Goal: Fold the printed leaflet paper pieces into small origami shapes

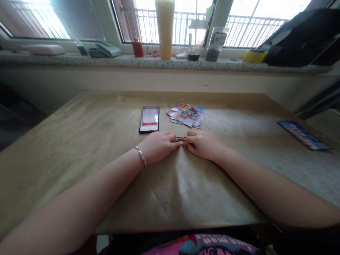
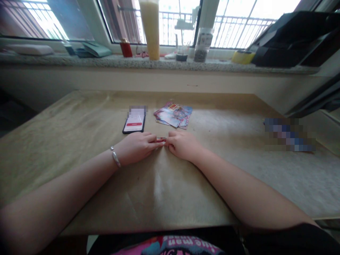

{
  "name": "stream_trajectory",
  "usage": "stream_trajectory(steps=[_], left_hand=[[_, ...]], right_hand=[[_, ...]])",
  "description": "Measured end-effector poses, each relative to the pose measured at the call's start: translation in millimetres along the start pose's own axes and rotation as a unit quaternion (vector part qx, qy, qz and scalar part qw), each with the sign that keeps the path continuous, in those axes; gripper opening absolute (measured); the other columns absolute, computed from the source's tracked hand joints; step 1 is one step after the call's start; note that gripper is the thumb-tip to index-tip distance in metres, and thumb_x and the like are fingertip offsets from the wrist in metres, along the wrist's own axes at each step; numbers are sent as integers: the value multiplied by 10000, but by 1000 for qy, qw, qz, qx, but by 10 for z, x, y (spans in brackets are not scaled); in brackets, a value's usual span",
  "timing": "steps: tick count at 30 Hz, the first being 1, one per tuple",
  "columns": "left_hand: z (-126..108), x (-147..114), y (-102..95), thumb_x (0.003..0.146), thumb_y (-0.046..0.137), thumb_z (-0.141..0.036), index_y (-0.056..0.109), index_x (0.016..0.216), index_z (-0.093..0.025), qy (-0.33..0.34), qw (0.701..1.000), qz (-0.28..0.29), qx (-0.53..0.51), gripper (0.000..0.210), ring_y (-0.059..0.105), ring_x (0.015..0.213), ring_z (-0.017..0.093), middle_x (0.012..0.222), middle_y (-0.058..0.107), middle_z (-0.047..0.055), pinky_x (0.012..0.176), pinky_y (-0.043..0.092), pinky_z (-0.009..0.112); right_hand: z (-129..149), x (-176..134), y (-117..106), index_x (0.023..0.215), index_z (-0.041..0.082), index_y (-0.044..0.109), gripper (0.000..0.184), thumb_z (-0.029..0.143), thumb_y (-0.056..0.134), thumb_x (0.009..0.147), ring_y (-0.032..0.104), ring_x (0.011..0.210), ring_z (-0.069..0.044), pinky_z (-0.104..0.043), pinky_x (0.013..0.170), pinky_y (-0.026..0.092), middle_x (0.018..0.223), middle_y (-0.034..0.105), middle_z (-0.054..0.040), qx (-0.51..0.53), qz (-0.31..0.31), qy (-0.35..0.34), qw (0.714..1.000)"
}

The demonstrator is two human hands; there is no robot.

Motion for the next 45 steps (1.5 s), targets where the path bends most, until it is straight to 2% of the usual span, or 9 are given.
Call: stream_trajectory(steps=[4,13,27,34,45], left_hand=[[19,1,-13,938,448,-252,650,1078,-226,-11,1000,5,2,248,556,754,168,868,620,56,584,383,268],[52,-5,-25,922,507,-261,649,1082,-279,-18,1000,15,1,214,556,753,151,848,615,25,606,349,269],[124,-45,-21,910,493,-241,688,1013,-277,-39,998,36,-14,224,566,724,153,811,628,29,594,346,278],[194,-71,15,878,518,-211,706,968,-292,-57,995,75,-26,223,579,734,153,825,645,21,603,361,265],[252,-126,57,863,474,-183,706,1008,-320,-84,990,90,-74,306,608,815,154,922,665,7,678,432,258]], right_hand=[[2,4,-12,823,219,693,198,235,496,821,552,691,-151,-273,568,311,815,630,-37,-23,18,17,999],[-50,-24,-12,844,235,701,232,242,472,812,581,746,-159,-271,587,321,856,643,-31,-29,62,42,997],[-96,-56,-43,826,253,713,214,233,503,794,594,734,-158,-264,585,345,870,661,-14,-4,35,35,999],[-106,-53,-55,828,242,721,209,215,517,789,592,729,-151,-255,587,350,862,667,-16,6,45,36,998],[-117,-64,-60,815,239,723,212,192,522,771,594,733,-150,-247,607,371,865,669,-23,12,52,24,998]])
Point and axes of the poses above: each hand's wrist, its own x-axis towards the middle knuckle, its own y-axis out of the palm, z = x × y, the point moved 10 cm from there along x, towards the middle knuckle
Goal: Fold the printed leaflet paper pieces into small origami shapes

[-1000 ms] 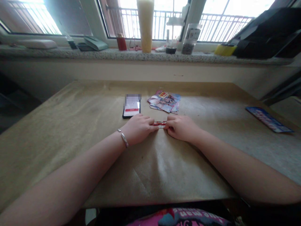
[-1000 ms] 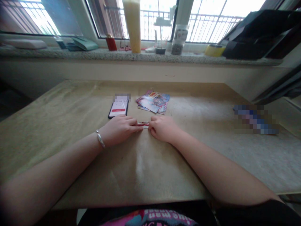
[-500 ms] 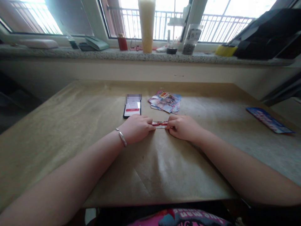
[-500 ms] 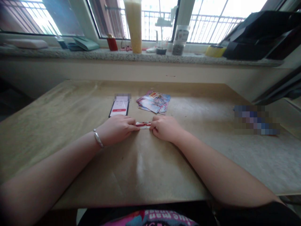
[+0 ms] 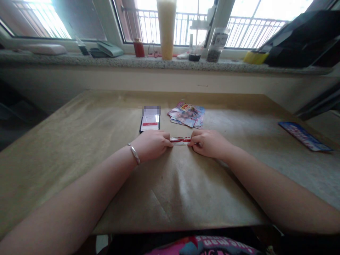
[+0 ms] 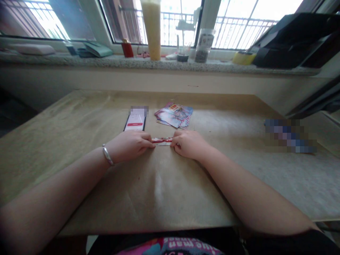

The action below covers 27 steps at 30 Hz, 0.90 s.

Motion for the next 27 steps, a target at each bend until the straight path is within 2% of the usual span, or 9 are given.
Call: stream_trajectory(steps=[7,12,16,21,27], left_hand=[[62,0,-5,827,456,-168,690,1020,-264,-30,998,10,-58,318,605,857,164,935,646,20,745,461,260],[22,10,-53,859,452,-201,666,1068,-230,-29,997,-14,-66,301,586,798,166,881,621,43,704,459,262],[0,16,-44,859,476,-200,673,1032,-197,-30,995,-27,-92,262,567,758,161,862,603,55,687,455,262],[34,33,3,831,529,-176,657,1041,-169,-31,980,-23,-195,247,572,840,152,946,602,65,765,460,246],[67,36,35,837,506,-172,678,1019,-172,-16,974,8,-224,250,586,891,157,975,624,66,825,461,259]], right_hand=[[-31,-18,14,790,232,705,198,190,513,763,593,754,-159,-251,633,377,862,659,-21,15,4,-1,1000],[-65,5,4,843,184,655,160,211,506,790,574,773,-171,-258,663,377,832,645,-54,25,-30,59,997],[-59,44,58,928,197,650,187,310,534,834,548,735,-148,-242,637,368,845,630,-44,90,-51,85,991],[-83,84,134,824,199,642,131,292,550,830,516,700,-126,-228,605,343,804,605,-22,133,-63,117,982],[-96,107,177,788,192,625,118,275,547,817,494,672,-120,-226,587,330,766,584,-11,149,-58,129,979]])
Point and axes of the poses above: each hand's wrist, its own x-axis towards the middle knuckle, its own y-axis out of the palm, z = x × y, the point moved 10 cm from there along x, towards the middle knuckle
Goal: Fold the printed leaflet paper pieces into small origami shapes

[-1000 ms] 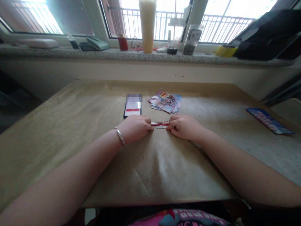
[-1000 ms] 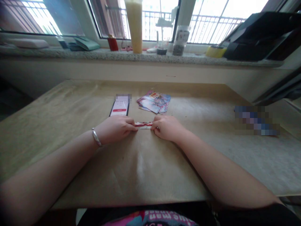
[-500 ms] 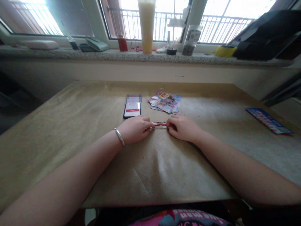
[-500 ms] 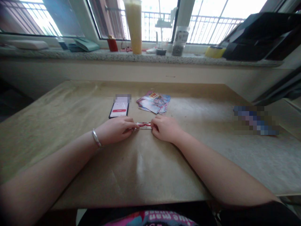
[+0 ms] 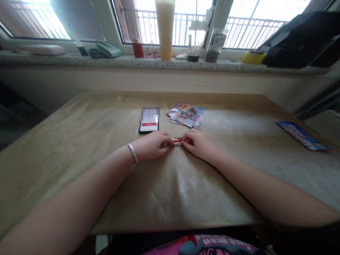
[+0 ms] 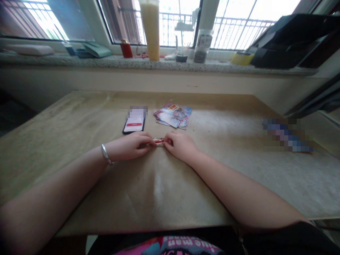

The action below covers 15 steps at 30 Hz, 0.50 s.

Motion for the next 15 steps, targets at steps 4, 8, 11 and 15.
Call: stream_trajectory(steps=[4,8,11,15], left_hand=[[-19,-3,7,816,491,-123,689,1024,-187,18,1000,-3,13,294,592,900,156,996,629,64,846,463,267],[-50,-6,7,784,493,-93,691,1003,-178,10,999,-7,42,308,593,884,167,973,629,68,835,469,283],[-93,-17,-13,798,491,-114,679,1044,-186,15,998,-13,56,318,591,868,173,959,628,68,808,472,290],[-130,-28,-21,829,483,-139,678,1072,-212,31,998,-13,59,321,592,862,162,944,630,63,795,472,277]], right_hand=[[-13,1,-1,779,189,628,114,269,553,808,488,663,-114,-221,587,332,749,570,-2,27,-4,4,1000],[12,-1,12,794,194,654,114,256,558,799,492,661,-110,-216,585,338,763,564,-2,53,2,-7,999],[64,3,21,800,197,668,114,236,561,790,509,681,-110,-218,613,355,786,569,-4,60,12,-37,997],[54,31,39,774,187,673,111,229,571,781,516,679,-113,-220,614,357,758,581,-5,69,24,-40,997]])
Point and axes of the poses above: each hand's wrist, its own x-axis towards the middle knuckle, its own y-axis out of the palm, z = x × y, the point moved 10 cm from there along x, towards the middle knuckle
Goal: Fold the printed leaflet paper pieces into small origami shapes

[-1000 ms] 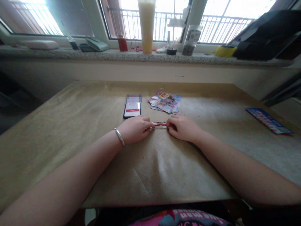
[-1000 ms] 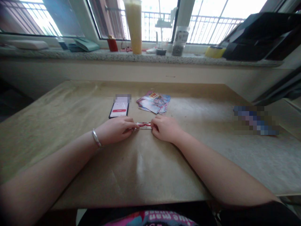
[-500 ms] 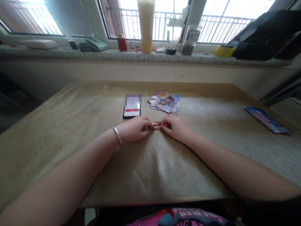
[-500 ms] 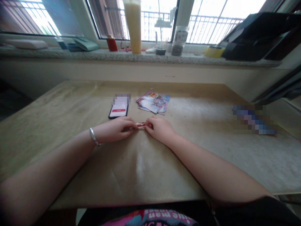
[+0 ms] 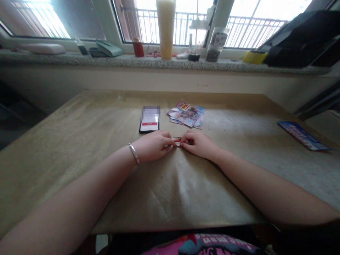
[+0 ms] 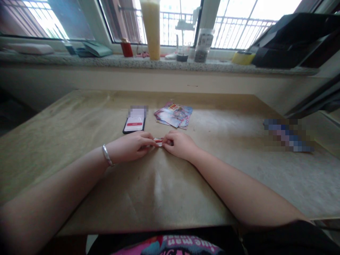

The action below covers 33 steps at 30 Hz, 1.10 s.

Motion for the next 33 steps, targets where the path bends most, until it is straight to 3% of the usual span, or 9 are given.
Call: stream_trajectory(steps=[9,18,27,33], left_hand=[[-56,7,13,813,468,-113,699,1047,-225,14,999,2,50,347,613,940,166,1065,659,44,877,479,288],[-109,-13,3,840,471,-172,699,1033,-222,57,993,-28,99,303,615,848,166,927,668,58,782,495,280],[-64,-16,-5,844,473,-145,664,1111,-200,78,992,-73,63,333,618,862,167,942,675,69,807,492,285],[-102,-4,32,870,451,-155,654,1128,-208,97,988,-66,96,332,605,869,157,941,676,66,812,492,278]], right_hand=[[-98,22,-12,735,190,622,102,256,557,775,501,624,-116,-226,542,310,706,619,3,-32,-8,73,997],[-83,34,-16,741,196,612,91,260,561,781,531,664,-136,-236,562,326,737,637,-10,-61,-7,83,995],[-99,31,-28,721,193,574,106,274,562,788,527,664,-136,-236,562,327,731,629,-13,-69,-16,79,994],[-129,32,-21,695,197,571,123,287,571,780,514,648,-131,-232,550,317,716,621,-9,-62,-17,84,994]])
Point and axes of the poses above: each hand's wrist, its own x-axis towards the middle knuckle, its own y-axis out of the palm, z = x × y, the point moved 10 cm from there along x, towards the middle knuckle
